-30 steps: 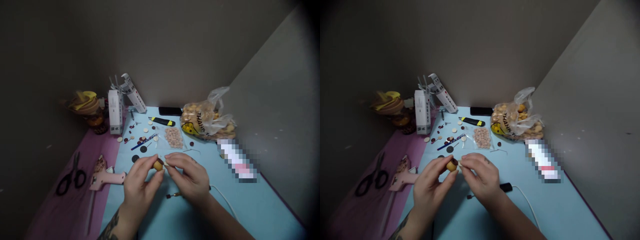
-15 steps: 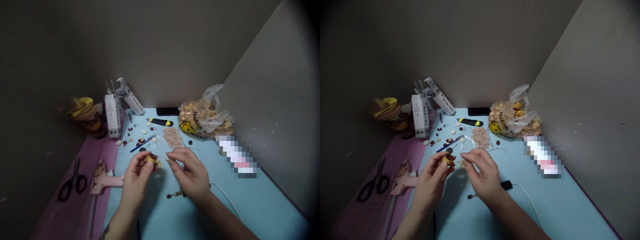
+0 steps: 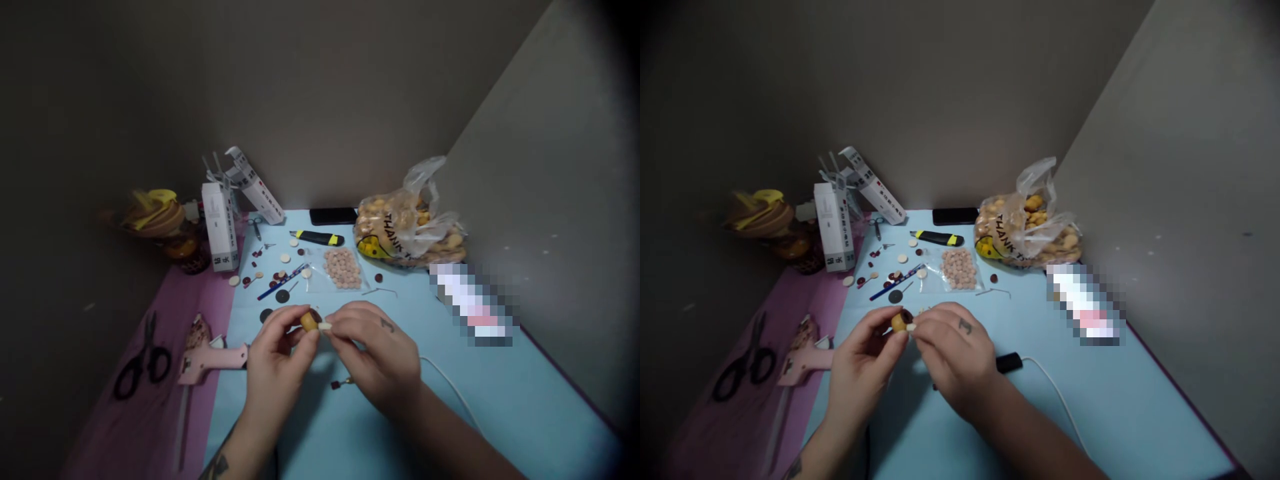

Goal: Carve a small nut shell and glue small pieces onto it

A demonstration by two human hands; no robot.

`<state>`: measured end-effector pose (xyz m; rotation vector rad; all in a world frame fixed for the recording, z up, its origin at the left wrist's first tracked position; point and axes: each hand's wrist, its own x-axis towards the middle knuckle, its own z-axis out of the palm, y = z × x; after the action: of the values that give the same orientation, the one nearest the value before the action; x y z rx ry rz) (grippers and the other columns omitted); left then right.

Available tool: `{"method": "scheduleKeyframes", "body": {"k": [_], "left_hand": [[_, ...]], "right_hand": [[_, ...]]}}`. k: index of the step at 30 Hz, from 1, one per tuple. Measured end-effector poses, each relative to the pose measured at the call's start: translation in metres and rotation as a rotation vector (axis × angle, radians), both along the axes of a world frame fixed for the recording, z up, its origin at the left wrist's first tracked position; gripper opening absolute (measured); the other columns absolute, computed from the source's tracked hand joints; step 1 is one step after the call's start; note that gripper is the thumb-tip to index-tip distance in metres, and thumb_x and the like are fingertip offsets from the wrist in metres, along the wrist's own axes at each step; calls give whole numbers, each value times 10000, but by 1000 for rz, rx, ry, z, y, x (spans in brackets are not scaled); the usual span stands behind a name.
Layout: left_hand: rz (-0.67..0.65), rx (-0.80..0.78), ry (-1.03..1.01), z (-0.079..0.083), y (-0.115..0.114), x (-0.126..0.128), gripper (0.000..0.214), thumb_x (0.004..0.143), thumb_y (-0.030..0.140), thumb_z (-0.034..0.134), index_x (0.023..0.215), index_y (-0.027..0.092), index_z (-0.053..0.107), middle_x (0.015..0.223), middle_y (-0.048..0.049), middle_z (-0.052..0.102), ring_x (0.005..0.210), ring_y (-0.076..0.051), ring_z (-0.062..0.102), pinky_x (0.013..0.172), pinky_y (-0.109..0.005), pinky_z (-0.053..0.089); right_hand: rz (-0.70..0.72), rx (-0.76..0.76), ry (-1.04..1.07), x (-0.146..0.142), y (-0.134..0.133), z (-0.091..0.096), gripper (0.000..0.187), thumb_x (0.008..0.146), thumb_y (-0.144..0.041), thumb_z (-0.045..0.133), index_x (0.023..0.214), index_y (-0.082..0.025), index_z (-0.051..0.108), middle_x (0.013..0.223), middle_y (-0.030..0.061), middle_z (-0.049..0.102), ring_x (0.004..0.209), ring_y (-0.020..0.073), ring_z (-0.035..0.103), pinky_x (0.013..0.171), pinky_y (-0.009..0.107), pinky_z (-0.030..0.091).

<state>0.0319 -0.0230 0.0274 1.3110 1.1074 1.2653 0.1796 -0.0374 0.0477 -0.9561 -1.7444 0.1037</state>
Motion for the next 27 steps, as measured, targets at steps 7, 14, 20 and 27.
{"method": "scheduleKeyframes", "body": {"k": [7, 14, 20, 27], "left_hand": [[19, -59, -40, -3, -2, 0, 240, 769, 297, 706, 987, 199, 695, 972, -71, 697, 862, -175, 671, 715, -246, 555], [3, -116, -69, -5, 0, -1, 277, 762, 314, 713, 1007, 188, 696, 961, -71, 721, 880, -189, 669, 784, -282, 543], [-19, -186, -85, -5, 0, -2, 290, 749, 332, 726, 999, 185, 716, 937, -65, 727, 819, -182, 660, 771, -289, 530], [-52, -286, -339, -13, 1, -2, 285, 789, 360, 698, 1038, 223, 680, 909, -31, 710, 802, -144, 658, 758, -269, 539]], "right_hand": [[11, 50, -81, 1, -1, -4, 197, 814, 19, 590, 909, -153, 609, 823, 86, 711, 767, 174, 640, 752, 363, 559], [18, 16, -91, 4, -2, -8, 211, 832, -5, 570, 948, -178, 607, 845, 73, 702, 781, 180, 622, 730, 372, 569], [13, 37, -147, 6, 0, -11, 214, 824, 0, 563, 936, -181, 589, 858, 79, 698, 779, 186, 622, 745, 375, 555], [-110, -48, -208, 10, 2, -7, 289, 855, -32, 530, 1071, -197, 628, 830, 65, 643, 785, 199, 580, 719, 379, 510]]}}
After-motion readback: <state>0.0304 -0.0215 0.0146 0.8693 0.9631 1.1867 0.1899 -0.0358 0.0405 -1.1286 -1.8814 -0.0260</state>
